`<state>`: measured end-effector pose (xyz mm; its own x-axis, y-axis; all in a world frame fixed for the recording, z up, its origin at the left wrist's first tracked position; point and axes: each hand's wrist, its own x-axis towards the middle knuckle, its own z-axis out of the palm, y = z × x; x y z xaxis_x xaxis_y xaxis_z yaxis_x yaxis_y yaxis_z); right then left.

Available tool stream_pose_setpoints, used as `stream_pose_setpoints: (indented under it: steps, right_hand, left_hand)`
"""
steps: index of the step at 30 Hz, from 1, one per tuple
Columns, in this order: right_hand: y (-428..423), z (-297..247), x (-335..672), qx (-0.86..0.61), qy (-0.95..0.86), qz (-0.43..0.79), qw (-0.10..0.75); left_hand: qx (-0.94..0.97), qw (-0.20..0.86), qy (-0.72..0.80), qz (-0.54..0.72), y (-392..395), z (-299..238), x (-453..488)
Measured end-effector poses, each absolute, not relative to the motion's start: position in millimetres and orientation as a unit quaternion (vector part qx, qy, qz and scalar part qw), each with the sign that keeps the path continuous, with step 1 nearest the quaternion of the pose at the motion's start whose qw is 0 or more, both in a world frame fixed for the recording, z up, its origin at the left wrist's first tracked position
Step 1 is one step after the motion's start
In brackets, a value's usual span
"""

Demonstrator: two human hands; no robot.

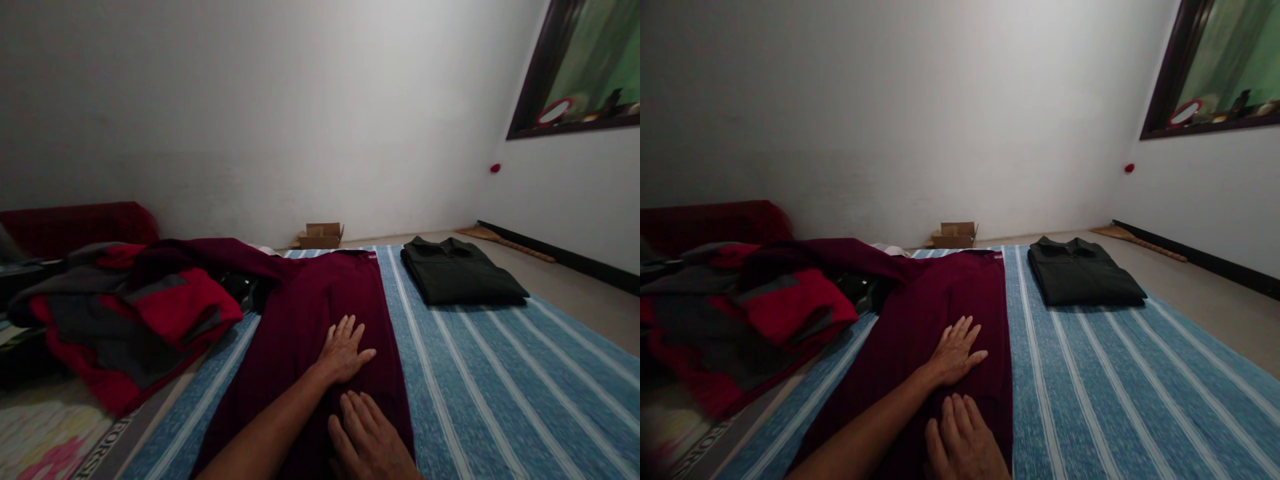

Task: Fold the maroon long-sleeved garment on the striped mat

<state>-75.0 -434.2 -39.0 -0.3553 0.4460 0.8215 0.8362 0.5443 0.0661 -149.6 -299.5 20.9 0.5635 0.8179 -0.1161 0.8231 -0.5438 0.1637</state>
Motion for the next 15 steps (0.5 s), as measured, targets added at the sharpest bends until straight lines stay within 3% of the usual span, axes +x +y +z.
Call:
stream_pose_setpoints:
  steps: [12,15]
  right_hand:
    - [-444.6,-25.8,-65.7,-0.432,-0.831,-0.168,0.308]
    - [-446.8,-10.6,-62.7,-0.429,-0.832,-0.128,0.327]
  left_hand:
    - [0.879,0.091,0.469,-0.005,-296.2,14.9,-147.9]
    - [0.879,0.093,0.468,0.001,-295.5,14.0,-147.7]
